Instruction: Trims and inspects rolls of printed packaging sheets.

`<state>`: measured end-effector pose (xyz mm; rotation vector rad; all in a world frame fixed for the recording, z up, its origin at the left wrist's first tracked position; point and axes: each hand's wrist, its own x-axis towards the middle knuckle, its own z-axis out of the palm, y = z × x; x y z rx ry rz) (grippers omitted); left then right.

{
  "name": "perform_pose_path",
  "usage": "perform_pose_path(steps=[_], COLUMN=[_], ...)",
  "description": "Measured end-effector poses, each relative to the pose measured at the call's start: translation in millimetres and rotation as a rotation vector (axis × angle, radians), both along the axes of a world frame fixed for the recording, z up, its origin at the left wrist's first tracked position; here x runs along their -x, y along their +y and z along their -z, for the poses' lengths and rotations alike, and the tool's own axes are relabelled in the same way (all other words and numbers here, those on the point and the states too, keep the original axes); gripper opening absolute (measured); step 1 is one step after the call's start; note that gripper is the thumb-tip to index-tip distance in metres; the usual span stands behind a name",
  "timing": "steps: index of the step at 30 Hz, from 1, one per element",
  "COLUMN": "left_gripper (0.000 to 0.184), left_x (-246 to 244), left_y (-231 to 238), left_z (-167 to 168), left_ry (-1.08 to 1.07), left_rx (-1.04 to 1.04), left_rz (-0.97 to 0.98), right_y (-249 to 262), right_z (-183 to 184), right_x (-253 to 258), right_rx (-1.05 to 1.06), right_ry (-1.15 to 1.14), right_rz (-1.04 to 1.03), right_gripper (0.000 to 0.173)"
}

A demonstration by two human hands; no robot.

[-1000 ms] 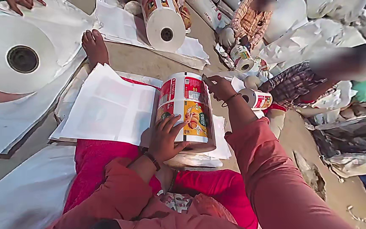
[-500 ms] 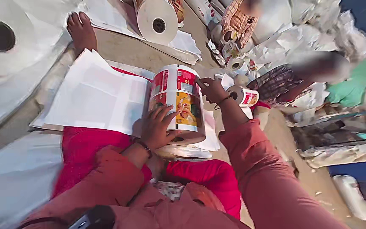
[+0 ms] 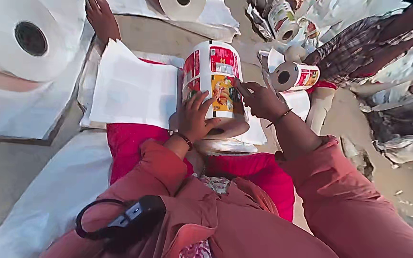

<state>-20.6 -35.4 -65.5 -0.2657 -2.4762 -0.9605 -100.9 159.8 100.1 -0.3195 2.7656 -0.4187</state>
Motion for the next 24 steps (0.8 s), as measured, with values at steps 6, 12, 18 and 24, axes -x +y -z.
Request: perform_pose_path(steps=[6, 12, 18, 24], left_gripper=[0.068, 0.065, 0.063, 0.041], left_x=[1, 0, 0, -9], left_y=[2, 0, -6, 18], left_z=[0, 3, -4, -31], left_ry=[0.011, 0.025, -0.037, 0.13], left_rx=[0.021, 0.037, -0.017, 0.103], left_rz=[-0.011, -0.043, 0.056, 0.15], right_y=[23, 36, 64, 112], right_z=[-4, -7, 27, 61], right_x=[-51, -111, -194, -155], right_rx=[-0.029, -0.121, -0.007, 0.846], right_ry=[-0.006, 0.005, -0.202, 0.18], right_rz=[-0.045, -0.098, -0.016, 0.474], right_gripper=[0.053, 0.05, 0.045, 0.058])
